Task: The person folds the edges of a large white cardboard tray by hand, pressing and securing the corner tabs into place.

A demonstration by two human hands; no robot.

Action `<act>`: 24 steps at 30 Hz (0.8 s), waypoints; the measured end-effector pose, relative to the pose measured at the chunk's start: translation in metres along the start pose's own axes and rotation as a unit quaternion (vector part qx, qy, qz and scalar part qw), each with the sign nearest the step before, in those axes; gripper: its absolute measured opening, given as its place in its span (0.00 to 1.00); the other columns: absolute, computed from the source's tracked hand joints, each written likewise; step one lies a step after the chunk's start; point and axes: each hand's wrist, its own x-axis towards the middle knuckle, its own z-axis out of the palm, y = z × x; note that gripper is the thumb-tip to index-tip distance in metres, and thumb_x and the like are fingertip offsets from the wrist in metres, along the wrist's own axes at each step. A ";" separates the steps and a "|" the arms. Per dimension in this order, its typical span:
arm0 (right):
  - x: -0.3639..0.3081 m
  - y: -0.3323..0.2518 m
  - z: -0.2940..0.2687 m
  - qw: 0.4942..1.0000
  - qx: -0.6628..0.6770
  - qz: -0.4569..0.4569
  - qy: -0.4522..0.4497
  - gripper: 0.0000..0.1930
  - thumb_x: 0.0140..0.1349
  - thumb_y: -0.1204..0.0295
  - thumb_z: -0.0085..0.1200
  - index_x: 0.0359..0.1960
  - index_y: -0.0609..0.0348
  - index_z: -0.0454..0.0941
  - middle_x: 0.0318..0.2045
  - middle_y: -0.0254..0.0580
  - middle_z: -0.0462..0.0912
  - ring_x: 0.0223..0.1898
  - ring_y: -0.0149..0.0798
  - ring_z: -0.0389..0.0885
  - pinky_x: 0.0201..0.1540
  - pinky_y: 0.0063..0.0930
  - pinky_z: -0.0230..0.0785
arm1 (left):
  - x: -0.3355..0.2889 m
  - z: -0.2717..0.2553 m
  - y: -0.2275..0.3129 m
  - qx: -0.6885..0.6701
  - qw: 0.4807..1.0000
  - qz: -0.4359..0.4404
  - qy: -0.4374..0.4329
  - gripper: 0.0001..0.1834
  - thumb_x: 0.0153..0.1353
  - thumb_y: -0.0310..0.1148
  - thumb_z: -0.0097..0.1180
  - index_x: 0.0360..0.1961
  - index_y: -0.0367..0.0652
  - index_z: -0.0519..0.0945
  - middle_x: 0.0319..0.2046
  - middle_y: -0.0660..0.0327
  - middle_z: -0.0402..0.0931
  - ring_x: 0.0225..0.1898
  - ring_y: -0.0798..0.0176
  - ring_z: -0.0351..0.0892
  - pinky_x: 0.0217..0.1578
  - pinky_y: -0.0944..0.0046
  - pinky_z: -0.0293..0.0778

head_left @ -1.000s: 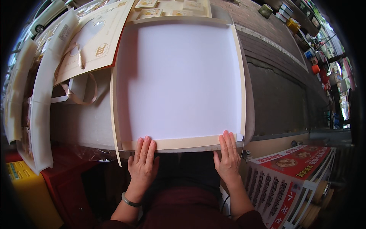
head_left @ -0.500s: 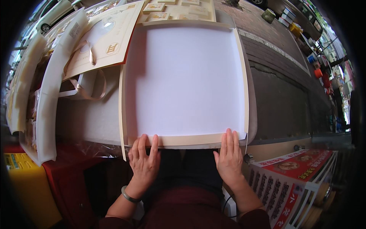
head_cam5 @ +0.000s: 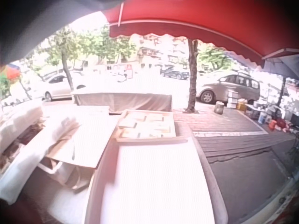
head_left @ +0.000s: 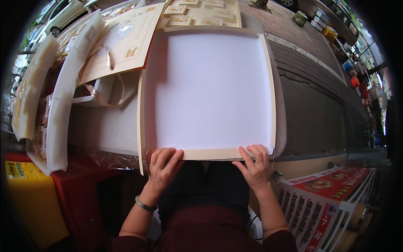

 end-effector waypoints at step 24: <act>0.005 0.000 -0.010 1.000 0.019 0.006 0.019 0.19 0.49 0.63 0.72 0.44 0.49 0.87 0.40 0.30 0.80 0.43 0.40 0.77 0.47 0.38 0.68 | 0.004 -0.005 -0.009 -0.023 0.999 0.033 0.016 0.16 0.54 0.30 0.71 0.46 0.48 0.87 0.40 0.64 0.79 0.41 0.60 0.77 0.45 0.57 0.74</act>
